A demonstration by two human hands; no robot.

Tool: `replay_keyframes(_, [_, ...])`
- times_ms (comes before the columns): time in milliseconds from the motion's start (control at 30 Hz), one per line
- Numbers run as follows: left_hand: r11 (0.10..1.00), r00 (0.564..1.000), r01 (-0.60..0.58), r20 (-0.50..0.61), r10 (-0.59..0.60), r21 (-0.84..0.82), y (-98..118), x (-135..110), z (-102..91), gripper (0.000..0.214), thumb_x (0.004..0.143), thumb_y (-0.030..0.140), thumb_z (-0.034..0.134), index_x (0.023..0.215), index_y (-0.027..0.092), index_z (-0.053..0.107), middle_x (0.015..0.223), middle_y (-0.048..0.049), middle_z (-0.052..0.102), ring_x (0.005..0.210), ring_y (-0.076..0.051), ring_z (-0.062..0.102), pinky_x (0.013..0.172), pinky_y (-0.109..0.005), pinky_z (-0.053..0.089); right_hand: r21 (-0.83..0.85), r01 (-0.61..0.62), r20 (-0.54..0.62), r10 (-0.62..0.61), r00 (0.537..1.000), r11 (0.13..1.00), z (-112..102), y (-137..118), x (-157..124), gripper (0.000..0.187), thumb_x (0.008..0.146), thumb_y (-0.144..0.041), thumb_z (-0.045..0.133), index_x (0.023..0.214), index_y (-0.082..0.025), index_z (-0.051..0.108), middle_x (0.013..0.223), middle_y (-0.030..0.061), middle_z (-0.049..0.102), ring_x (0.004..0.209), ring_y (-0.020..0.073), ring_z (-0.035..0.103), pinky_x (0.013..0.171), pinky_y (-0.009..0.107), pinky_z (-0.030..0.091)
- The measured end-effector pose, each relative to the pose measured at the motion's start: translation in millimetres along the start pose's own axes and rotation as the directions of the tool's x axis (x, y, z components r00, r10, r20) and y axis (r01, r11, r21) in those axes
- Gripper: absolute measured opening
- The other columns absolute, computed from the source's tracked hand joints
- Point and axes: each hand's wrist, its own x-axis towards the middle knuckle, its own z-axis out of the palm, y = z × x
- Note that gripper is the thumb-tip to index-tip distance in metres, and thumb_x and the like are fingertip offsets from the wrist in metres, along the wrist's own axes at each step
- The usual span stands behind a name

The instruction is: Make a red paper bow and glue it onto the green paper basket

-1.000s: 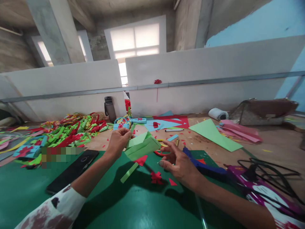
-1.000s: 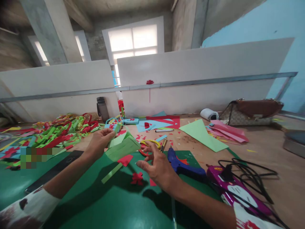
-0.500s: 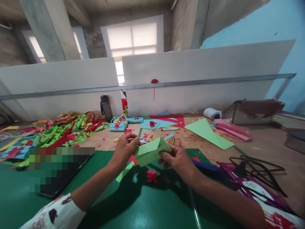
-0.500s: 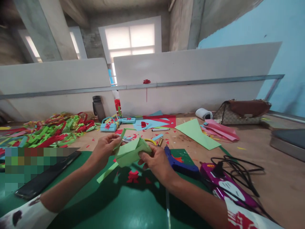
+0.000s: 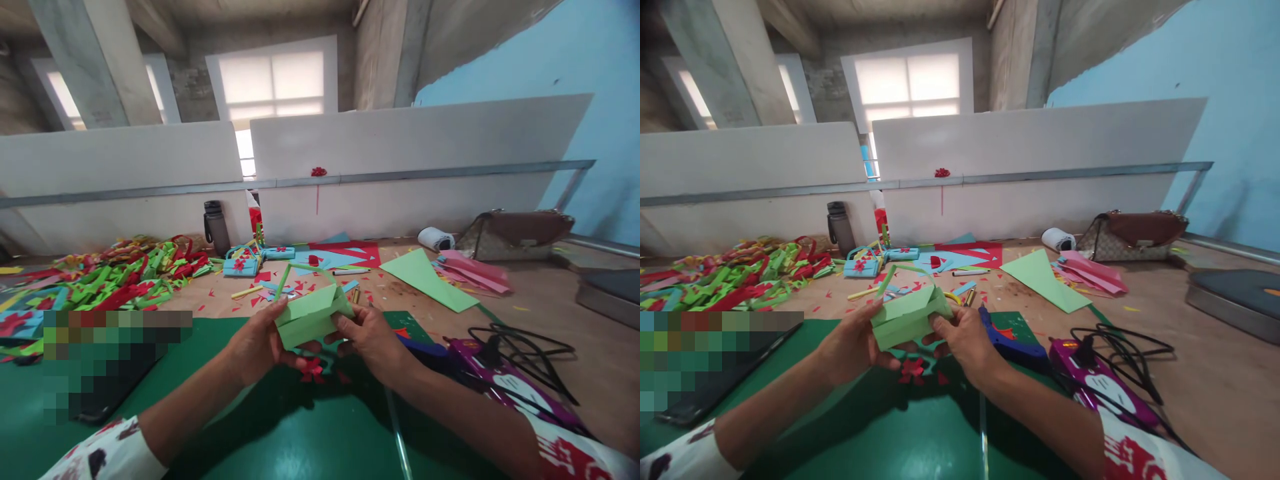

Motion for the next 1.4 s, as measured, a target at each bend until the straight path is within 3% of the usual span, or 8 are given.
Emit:
replay_keyframes(233, [0.999, 0.994, -0.014, -0.107, 0.017, 0.029, -3, -1, 2.7, 0.044, 0.084, 0.047, 0.055, 0.111, 0.014, 0.059, 0.090, -0.0121, 0.070, 0.066, -0.021, 0.068, 0.042, -0.022, 0.050, -0.168, 0.080, 0.000, -0.081, 0.997, 0.982, -2, -4, -2, 0.017, 0.069, -0.034, 0.069, 0.071, -0.018, 0.063, 0.063, -0.0012, 0.062, 0.059, 0.0140, 0.061, 0.053, 0.025, 0.048])
replay_keyframes(367, [0.991, 0.986, -0.052, -0.154, 0.072, 0.126, -5, -1, 2.6, 0.046, 0.083, 0.050, 0.055, 0.113, 0.016, 0.058, 0.091, -0.0102, 0.070, 0.065, -0.019, 0.068, 0.040, -0.020, 0.046, -0.179, 0.171, 0.042, -0.166, 0.985, 0.969, -3, -3, -1, 0.031, 0.070, -0.031, 0.070, 0.098, -0.020, 0.062, 0.095, 0.0036, 0.070, 0.088, 0.0201, 0.065, 0.076, 0.032, 0.053])
replay_keyframes(467, [0.976, 0.977, -0.088, -0.174, 0.123, 0.199, -8, 0, 1.9, 0.051, 0.079, 0.054, 0.058, 0.111, 0.015, 0.060, 0.084, -0.0090, 0.070, 0.061, -0.018, 0.066, 0.036, -0.018, 0.041, -0.120, 0.240, 0.055, -0.235, 0.970, 0.963, -5, -1, 1, 0.042, 0.074, -0.044, 0.068, 0.108, -0.020, 0.058, 0.109, 0.0066, 0.068, 0.100, 0.0225, 0.064, 0.087, 0.037, 0.051])
replay_keyframes(600, [0.948, 0.969, -0.097, -0.190, 0.160, 0.302, -13, 1, 1.0, 0.053, 0.074, 0.058, 0.062, 0.095, 0.010, 0.067, 0.060, -0.0070, 0.066, 0.048, -0.014, 0.057, 0.034, -0.017, 0.037, -0.124, 0.219, 0.000, -0.220, 0.975, 0.968, -9, 2, 5, 0.044, 0.076, -0.054, 0.063, 0.104, -0.020, 0.060, 0.098, 0.0063, 0.071, 0.091, 0.0218, 0.066, 0.080, 0.036, 0.053])
replay_keyframes(800, [0.918, 0.974, -0.044, -0.188, 0.127, 0.395, -16, 1, -1.6, 0.048, 0.074, 0.059, 0.063, 0.080, 0.011, 0.068, 0.055, -0.0056, 0.064, 0.042, -0.010, 0.049, 0.035, -0.017, 0.031, -0.202, 0.221, 0.020, -0.221, 0.975, 0.954, -16, -4, 6, 0.030, 0.078, -0.041, 0.063, 0.097, -0.018, 0.062, 0.080, 0.0017, 0.070, 0.074, 0.0162, 0.065, 0.066, 0.028, 0.051])
replay_keyframes(933, [0.910, 0.973, -0.002, -0.208, 0.097, 0.414, -17, 0, -3.7, 0.044, 0.072, 0.055, 0.067, 0.077, 0.012, 0.067, 0.054, -0.0052, 0.064, 0.042, -0.010, 0.050, 0.035, -0.017, 0.027, -0.290, 0.215, 0.050, -0.209, 0.977, 0.932, -17, -12, 3, 0.027, 0.076, -0.031, 0.065, 0.100, -0.018, 0.062, 0.085, 0.0019, 0.070, 0.075, 0.0160, 0.064, 0.065, 0.027, 0.049])
replay_keyframes(1200, [0.959, 0.953, 0.005, -0.293, 0.081, 0.282, -18, -2, 4.7, 0.039, 0.064, 0.034, 0.074, 0.096, 0.014, 0.063, 0.070, -0.0020, 0.064, 0.051, -0.010, 0.056, 0.036, -0.015, 0.031, -0.559, 0.295, 0.044, -0.328, 0.944, 0.775, -14, -18, -6, 0.029, 0.077, -0.022, 0.065, 0.106, -0.019, 0.065, 0.099, 0.0043, 0.071, 0.081, 0.0180, 0.066, 0.074, 0.032, 0.052])
replay_keyframes(1400, [0.977, 0.941, -0.016, -0.327, 0.086, 0.211, -19, -7, 16.7, 0.036, 0.069, 0.023, 0.063, 0.103, 0.014, 0.057, 0.082, -0.0050, 0.065, 0.062, -0.014, 0.063, 0.044, -0.019, 0.045, -0.718, 0.419, 0.099, -0.516, 0.851, 0.555, -13, -9, -6, 0.030, 0.078, -0.020, 0.065, 0.108, -0.018, 0.064, 0.100, 0.0060, 0.072, 0.083, 0.0198, 0.068, 0.077, 0.035, 0.055])
